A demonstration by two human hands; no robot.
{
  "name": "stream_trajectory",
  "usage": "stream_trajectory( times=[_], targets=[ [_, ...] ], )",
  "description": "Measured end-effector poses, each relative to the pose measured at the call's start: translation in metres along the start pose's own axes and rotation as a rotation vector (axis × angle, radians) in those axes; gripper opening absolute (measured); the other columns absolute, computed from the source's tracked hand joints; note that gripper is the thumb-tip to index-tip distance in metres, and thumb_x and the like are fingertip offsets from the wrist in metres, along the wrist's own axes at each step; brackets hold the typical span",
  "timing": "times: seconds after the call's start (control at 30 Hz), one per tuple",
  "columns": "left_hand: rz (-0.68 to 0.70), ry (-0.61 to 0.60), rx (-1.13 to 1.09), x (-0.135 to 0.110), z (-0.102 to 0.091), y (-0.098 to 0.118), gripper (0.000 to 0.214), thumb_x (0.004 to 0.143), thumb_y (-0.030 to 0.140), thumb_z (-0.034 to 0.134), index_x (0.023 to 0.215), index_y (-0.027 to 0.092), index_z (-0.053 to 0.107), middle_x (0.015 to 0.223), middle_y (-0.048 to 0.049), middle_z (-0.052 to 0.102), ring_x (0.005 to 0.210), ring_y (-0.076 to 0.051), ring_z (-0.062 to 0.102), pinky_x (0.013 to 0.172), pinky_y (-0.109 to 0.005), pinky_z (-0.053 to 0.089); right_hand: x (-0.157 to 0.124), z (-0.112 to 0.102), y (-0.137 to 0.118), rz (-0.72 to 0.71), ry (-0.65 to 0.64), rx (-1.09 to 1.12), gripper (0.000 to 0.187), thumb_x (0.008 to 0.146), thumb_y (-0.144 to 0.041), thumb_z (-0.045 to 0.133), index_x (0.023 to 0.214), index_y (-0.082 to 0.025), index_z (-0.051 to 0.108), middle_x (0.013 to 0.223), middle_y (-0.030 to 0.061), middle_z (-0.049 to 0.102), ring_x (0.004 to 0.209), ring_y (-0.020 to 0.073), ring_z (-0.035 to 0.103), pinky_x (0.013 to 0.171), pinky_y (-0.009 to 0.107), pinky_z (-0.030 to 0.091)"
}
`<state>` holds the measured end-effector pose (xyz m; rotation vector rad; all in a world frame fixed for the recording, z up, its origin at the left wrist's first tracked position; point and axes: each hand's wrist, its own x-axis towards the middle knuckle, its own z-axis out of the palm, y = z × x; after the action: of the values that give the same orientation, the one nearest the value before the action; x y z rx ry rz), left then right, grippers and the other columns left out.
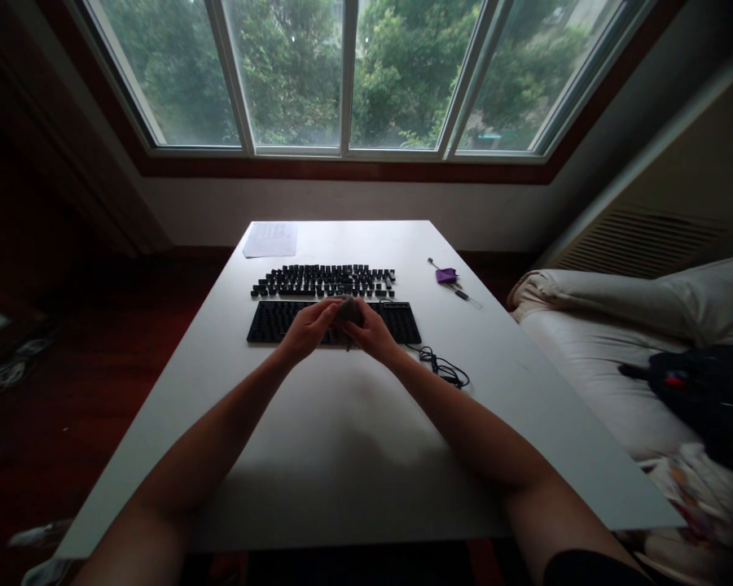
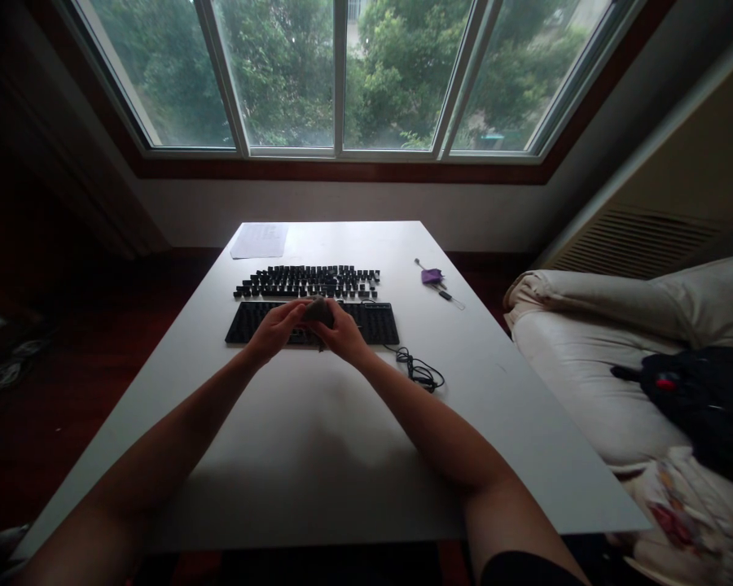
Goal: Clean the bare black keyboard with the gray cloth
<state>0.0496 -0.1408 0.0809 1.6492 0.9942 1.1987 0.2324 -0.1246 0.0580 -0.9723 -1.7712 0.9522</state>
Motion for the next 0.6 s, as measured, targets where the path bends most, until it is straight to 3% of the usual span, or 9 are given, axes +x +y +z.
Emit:
stream_trajectory(
  times=[0.13,0.23,0.3,0.4,0.5,0.6],
  targets=[
    [0.117,0.114,0.378,-0.004,-0.003,0.005,0.030,0.098,0.038,0.055,0.116,0.022,0.073,0.103,-0.0067,0.071,0.088,-0.020,0.066,0.082,-0.033,0.052,0.004,0.002,0.005,0.021,0.024,0.074,0.027,0.088,-0.037,0.060,0.109,-0.020,0.066,0.095,0.0029,0.067,0.086,0.0205,0.060,0.081,0.033,0.048],
    [0.146,0.196,0.504,-0.002,-0.006,0.001,0.031,0.094,0.032,0.059,0.123,0.023,0.070,0.107,-0.0075,0.067,0.090,-0.019,0.064,0.077,-0.031,0.051,0.006,0.003,0.006,0.107,0.049,0.272,0.029,0.085,-0.038,0.061,0.107,-0.020,0.066,0.097,0.0030,0.069,0.090,0.0205,0.061,0.083,0.033,0.050],
    [0.107,0.190,0.469,0.002,-0.009,-0.007,0.032,0.090,0.032,0.063,0.121,0.022,0.069,0.106,-0.0072,0.066,0.090,-0.019,0.064,0.073,-0.030,0.050,0.007,0.004,0.006,0.186,0.032,0.421,0.032,0.083,-0.041,0.064,0.107,-0.020,0.066,0.096,0.0027,0.069,0.088,0.0200,0.062,0.081,0.032,0.052],
    [0.021,0.114,0.334,0.006,-0.011,-0.020,0.024,0.089,0.038,0.064,0.102,0.019,0.069,0.091,-0.0040,0.068,0.081,-0.018,0.063,0.070,-0.028,0.048,0.005,0.006,0.006,0.255,-0.013,0.551,0.035,0.081,-0.044,0.067,0.108,-0.020,0.064,0.094,0.0025,0.069,0.085,0.0193,0.063,0.078,0.031,0.053],
    [-0.032,0.103,0.239,0.007,-0.011,-0.023,0.025,0.088,0.044,0.066,0.088,0.018,0.065,0.075,0.0007,0.062,0.070,-0.014,0.057,0.064,-0.025,0.043,0.003,0.008,0.006,0.254,-0.037,0.551,0.038,0.079,-0.044,0.071,0.109,-0.022,0.062,0.094,0.0018,0.068,0.086,0.0191,0.063,0.079,0.031,0.055],
    [-0.046,0.106,0.161,0.006,-0.008,-0.018,0.029,0.084,0.046,0.069,0.082,0.018,0.061,0.072,0.0022,0.058,0.066,-0.012,0.052,0.061,-0.024,0.040,0.001,0.009,0.008,0.220,-0.070,0.489,0.047,0.073,-0.043,0.081,0.110,-0.024,0.060,0.096,0.0012,0.067,0.088,0.0192,0.064,0.081,0.033,0.055]
  ],
)
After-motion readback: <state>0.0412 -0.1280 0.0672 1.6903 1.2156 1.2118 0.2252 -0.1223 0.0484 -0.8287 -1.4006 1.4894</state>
